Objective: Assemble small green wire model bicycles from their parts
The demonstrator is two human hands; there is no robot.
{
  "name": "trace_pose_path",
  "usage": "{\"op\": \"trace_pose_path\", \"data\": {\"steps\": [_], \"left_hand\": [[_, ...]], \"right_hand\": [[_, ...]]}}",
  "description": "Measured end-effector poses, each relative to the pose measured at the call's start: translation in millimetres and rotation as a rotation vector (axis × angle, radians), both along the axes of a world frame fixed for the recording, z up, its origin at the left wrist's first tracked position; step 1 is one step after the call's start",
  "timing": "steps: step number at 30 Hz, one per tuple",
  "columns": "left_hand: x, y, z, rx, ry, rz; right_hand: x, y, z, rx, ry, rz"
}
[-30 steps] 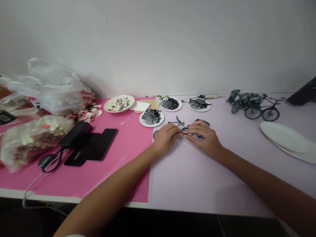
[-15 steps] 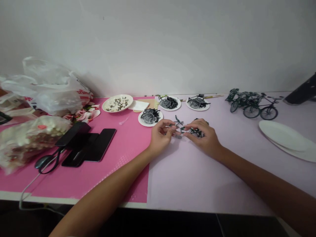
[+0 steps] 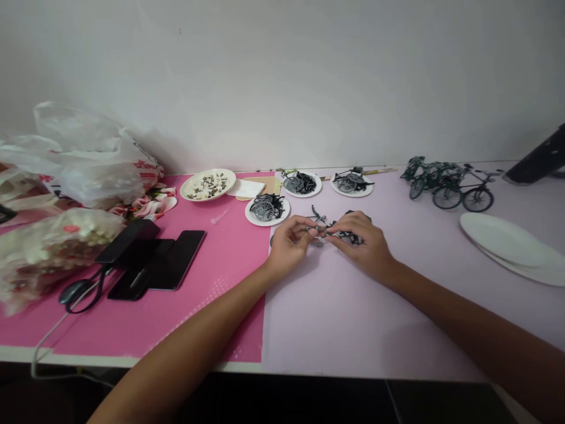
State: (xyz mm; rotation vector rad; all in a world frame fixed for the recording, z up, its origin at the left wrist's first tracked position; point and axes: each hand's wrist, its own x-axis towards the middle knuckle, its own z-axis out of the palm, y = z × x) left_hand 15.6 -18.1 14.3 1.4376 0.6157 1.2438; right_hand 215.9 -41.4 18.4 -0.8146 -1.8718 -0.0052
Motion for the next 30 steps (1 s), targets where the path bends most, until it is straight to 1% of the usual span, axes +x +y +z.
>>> {"op": "trace_pose_path", "data": {"steps": [8, 14, 16, 20, 26, 30], "left_hand": [[-0.5, 1.8, -3.6, -0.013, 0.025, -0.046], [1.6, 2.9, -8.2, 0.037, 0.116, -0.001], [1.9, 2.3, -8.4, 0.047, 0.145, 0.003], [-0.1, -0.1, -5.8, 0.084, 0.204, 0.052], [-3.8, -4.4, -0.7, 0.077, 0.183, 0.026], [-1.6, -4.8, -1.8, 0.11, 0.22, 0.047]], "right_hand": [[0.0, 0.1, 0.9, 0.02, -0.003, -0.013], [0.6, 1.5, 0.1, 0.074, -0.028, 0.008], [0.9, 1.8, 0.1, 0.066, -0.024, 0.009], [1.7, 1.6, 1.0, 0.025, -0.003, -0.011], [3.2, 1.8, 0.7, -0.053, -0.002, -0.076], [3.5, 2.8, -1.7, -0.039, -0.021, -0.076]]}}
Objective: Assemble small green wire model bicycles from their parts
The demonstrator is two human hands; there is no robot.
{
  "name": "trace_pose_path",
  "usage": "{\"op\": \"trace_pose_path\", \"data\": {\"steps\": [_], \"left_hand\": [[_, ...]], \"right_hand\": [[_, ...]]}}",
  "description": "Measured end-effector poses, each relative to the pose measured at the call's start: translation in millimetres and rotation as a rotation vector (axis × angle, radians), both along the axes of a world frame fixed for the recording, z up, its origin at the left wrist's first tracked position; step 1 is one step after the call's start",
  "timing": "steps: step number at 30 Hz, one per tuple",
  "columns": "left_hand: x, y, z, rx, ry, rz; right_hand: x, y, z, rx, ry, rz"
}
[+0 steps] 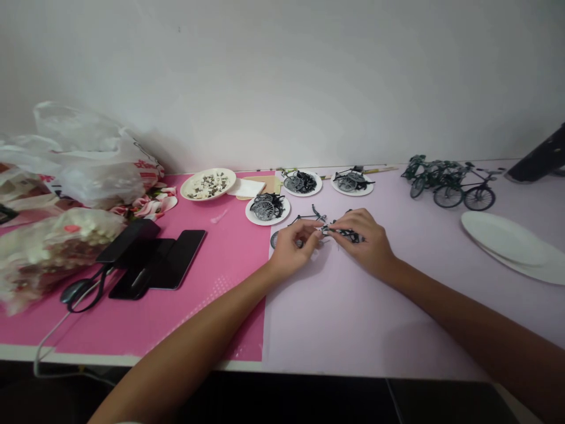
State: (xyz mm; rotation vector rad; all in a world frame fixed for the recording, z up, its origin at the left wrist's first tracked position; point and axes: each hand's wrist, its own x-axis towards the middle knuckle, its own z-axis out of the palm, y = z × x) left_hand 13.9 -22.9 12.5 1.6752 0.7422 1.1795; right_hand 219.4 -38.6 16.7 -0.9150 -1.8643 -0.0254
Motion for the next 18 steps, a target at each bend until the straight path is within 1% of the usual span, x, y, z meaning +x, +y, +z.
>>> {"op": "trace_pose_path", "data": {"steps": [2, 5, 8, 10, 14, 18], "left_hand": [[1.0, 1.2, -1.2, 0.052, 0.054, 0.039], [0.5, 5.2, -2.9, 0.108, 0.124, 0.13], [-1.5, 9.8, -5.0, 0.127, 0.151, 0.223], [-2.3, 11.9, -6.5, 0.147, 0.165, 0.268], [-1.7, 13.0, -8.2, 0.2, 0.166, 0.318], [-0.6, 13.1, -7.3, 0.208, 0.157, 0.337]], "right_hand": [[1.1, 1.1, -2.0, -0.022, -0.019, -0.031], [5.5, 4.4, -6.9, -0.152, -0.062, -0.067], [11.9, 8.9, -13.2, -0.297, -0.14, -0.004], [14.8, 11.3, -16.9, -0.347, -0.19, 0.041], [14.9, 12.7, -21.6, -0.369, -0.207, 0.039], [12.5, 13.9, -24.1, -0.371, -0.249, 0.02]]}}
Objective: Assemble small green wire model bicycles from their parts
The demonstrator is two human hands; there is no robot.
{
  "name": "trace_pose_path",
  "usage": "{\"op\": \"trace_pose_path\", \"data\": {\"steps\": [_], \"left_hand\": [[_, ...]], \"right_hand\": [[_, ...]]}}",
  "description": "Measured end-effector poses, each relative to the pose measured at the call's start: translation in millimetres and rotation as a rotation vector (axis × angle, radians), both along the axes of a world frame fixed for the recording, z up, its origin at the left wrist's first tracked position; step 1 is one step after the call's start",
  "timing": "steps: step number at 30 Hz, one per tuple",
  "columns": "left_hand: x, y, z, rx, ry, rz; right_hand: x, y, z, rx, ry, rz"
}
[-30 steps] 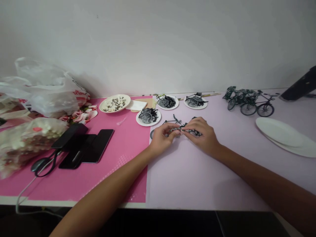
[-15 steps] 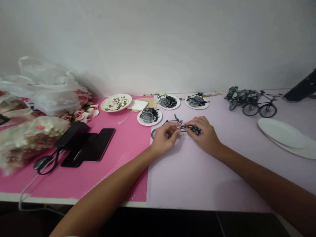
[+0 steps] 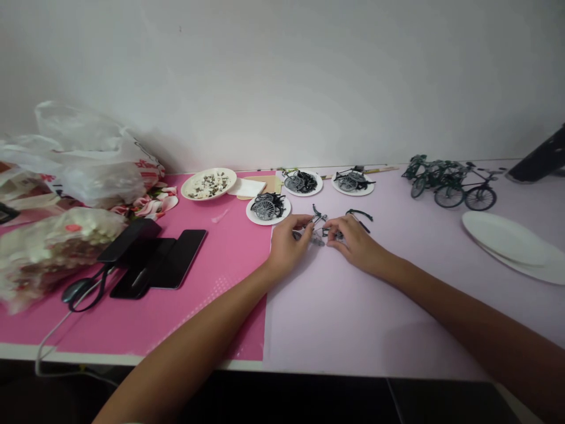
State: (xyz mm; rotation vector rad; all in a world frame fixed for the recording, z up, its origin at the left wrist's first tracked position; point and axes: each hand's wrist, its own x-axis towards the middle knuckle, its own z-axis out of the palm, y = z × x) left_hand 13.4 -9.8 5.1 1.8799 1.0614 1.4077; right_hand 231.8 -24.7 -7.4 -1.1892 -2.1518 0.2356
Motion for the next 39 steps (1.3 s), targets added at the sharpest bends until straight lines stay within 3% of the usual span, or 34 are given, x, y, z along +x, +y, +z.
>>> {"op": "trace_pose_path", "data": {"steps": [8, 19, 30, 39], "left_hand": [[-0.1, -0.2, 1.3, 0.037, 0.032, 0.01], [-1.0, -1.9, 1.4, 0.08, 0.066, 0.015], [-1.0, -1.6, 1.2, 0.087, 0.088, 0.001], [0.2, -2.5, 0.8, 0.078, 0.096, -0.003]], "right_hand": [[0.0, 1.3, -2.6, -0.05, -0.08, -0.003], [-3.2, -8.5, 15.5, -0.165, -0.205, 0.053], [0.5, -6.2, 14.0, -0.109, -0.088, 0.071], [6.9, -7.6, 21.5, -0.174, -0.06, 0.089]]}}
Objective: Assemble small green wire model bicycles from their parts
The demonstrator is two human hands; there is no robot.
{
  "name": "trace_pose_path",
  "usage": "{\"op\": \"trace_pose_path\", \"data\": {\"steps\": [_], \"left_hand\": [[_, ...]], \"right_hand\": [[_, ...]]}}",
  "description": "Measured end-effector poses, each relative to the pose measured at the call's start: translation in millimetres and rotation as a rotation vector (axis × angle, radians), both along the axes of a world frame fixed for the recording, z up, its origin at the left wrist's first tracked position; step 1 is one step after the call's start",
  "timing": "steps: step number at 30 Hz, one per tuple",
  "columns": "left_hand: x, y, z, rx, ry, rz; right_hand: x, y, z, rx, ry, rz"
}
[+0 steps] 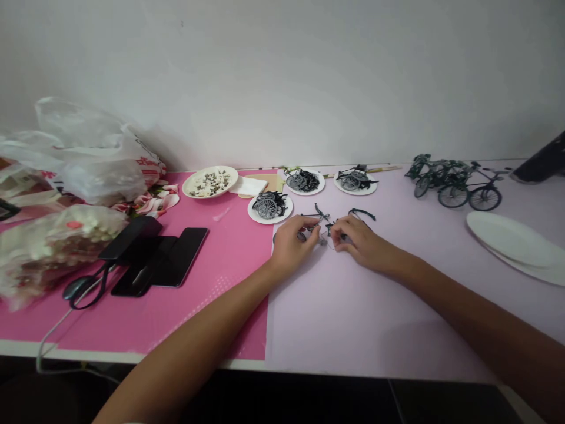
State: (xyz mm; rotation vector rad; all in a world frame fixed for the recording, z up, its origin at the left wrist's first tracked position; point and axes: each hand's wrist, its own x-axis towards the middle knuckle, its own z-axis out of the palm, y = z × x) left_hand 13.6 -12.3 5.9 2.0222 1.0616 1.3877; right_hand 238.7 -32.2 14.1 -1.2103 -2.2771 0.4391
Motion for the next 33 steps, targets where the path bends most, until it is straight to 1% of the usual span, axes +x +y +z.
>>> {"op": "trace_pose_path", "data": {"steps": [4, 7, 9, 11, 13, 18, 21, 25, 29, 33], "left_hand": [[0.4, -0.2, -0.2, 0.019, 0.017, -0.014], [0.1, -0.2, 0.2, 0.026, 0.036, -0.015], [-0.1, -0.3, 0.5, 0.028, 0.045, -0.01], [-0.2, -0.5, 0.7, 0.028, 0.048, -0.009], [0.0, -0.8, 0.8, 0.026, 0.047, -0.008], [0.3, -0.8, 0.8, 0.009, 0.052, -0.004], [0.0, -0.4, 0.2, -0.006, 0.056, -0.005], [-0.6, -1.5, 0.1, -0.015, 0.059, -0.029], [-1.2, -4.4, 1.6, 0.007, 0.076, -0.062], [-0.4, -6.1, 2.3, 0.047, 0.098, -0.121]], "right_hand": [[-4.7, -0.8, -5.9, 0.026, -0.082, -0.018], [-7.3, -1.7, -7.2, 0.043, -0.146, -0.011], [-6.9, -0.9, -6.0, 0.084, -0.17, 0.028], [-5.1, 1.1, -4.1, 0.173, -0.172, 0.083], [-2.7, 3.4, -2.2, 0.275, -0.151, 0.099], [-0.4, 4.2, 1.9, 0.442, -0.012, 0.009], [-1.5, 2.0, 4.4, 0.479, 0.053, -0.004], [-3.6, 0.6, 5.3, 0.527, 0.083, 0.012], [-5.6, 1.5, 1.8, 0.586, 0.136, 0.043], [-9.7, 0.1, -2.7, 0.598, 0.178, 0.075]]}}
